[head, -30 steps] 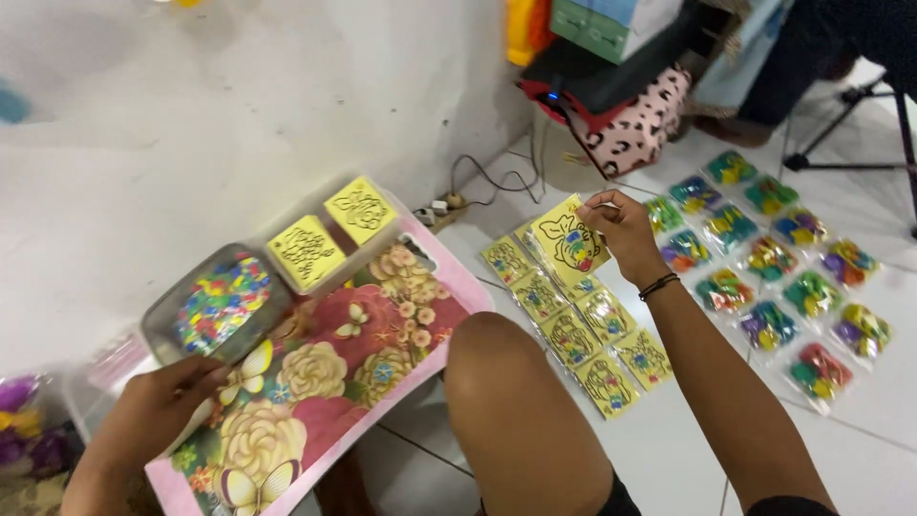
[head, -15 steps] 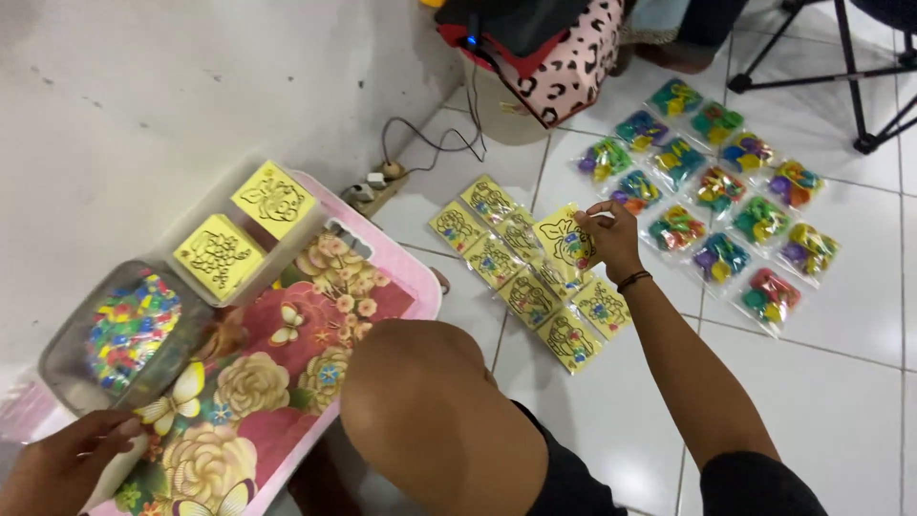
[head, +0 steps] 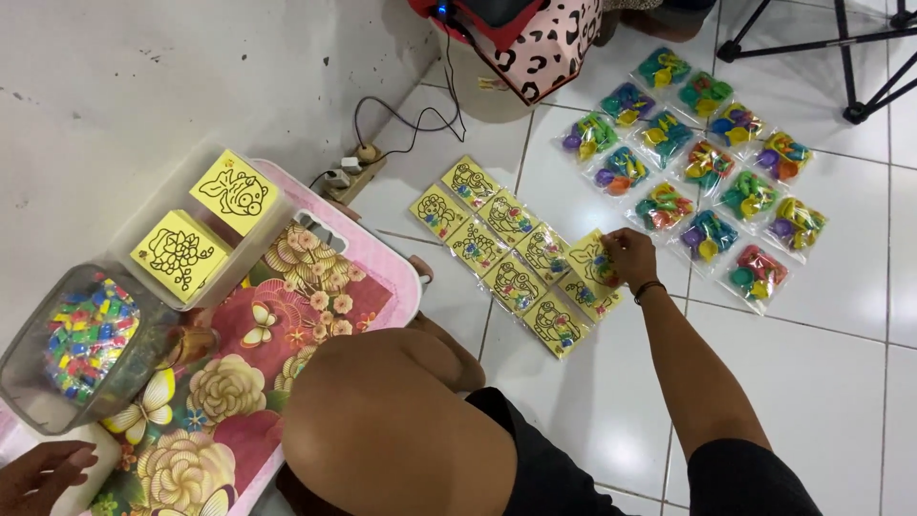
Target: The person sits on the floor and packs small yellow stickers with cartoon designs into clear plastic bags. They pick up stickers, place them into bags, and arrange the filled bags on the floor. The person also handles a container of colorful beads and a white paper sheet during the process.
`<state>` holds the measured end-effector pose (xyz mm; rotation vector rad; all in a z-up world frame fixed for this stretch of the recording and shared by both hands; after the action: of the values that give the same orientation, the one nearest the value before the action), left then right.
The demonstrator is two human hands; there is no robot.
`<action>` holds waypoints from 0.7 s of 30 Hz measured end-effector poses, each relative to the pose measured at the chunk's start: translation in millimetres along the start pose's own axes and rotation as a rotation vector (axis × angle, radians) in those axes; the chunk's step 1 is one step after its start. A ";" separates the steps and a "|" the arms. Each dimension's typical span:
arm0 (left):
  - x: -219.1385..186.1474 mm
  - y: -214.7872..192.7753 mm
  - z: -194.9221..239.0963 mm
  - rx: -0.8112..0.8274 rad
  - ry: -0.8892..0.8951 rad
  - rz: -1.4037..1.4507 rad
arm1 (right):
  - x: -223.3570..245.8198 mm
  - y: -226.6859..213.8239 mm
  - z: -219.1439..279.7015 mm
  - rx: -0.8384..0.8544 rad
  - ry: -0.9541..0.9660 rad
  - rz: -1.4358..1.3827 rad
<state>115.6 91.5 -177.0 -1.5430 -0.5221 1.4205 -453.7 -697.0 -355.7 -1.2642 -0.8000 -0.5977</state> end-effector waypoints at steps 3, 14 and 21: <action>30.8 0.3 -12.2 0.043 0.012 -0.040 | -12.7 2.4 12.1 0.021 0.114 0.106; 63.1 4.2 -27.0 0.096 -0.075 -0.054 | -15.9 1.4 56.4 -0.012 0.202 0.069; 60.0 7.1 -17.8 0.044 -0.053 -0.065 | -21.4 10.1 56.9 -0.023 0.194 0.167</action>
<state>144.5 130.9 -216.7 -1.4444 -0.5641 1.4171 -469.7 -640.0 -372.9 -1.2588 -0.5222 -0.5848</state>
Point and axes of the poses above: each hand's wrist, its own z-axis away from the middle knuckle, its own y-axis out of the palm, x = y × z, the point moved 4 cm from there along -z, towards the middle knuckle, and after that the axes turned 11 degrees about -x, right-handed, at the moved point
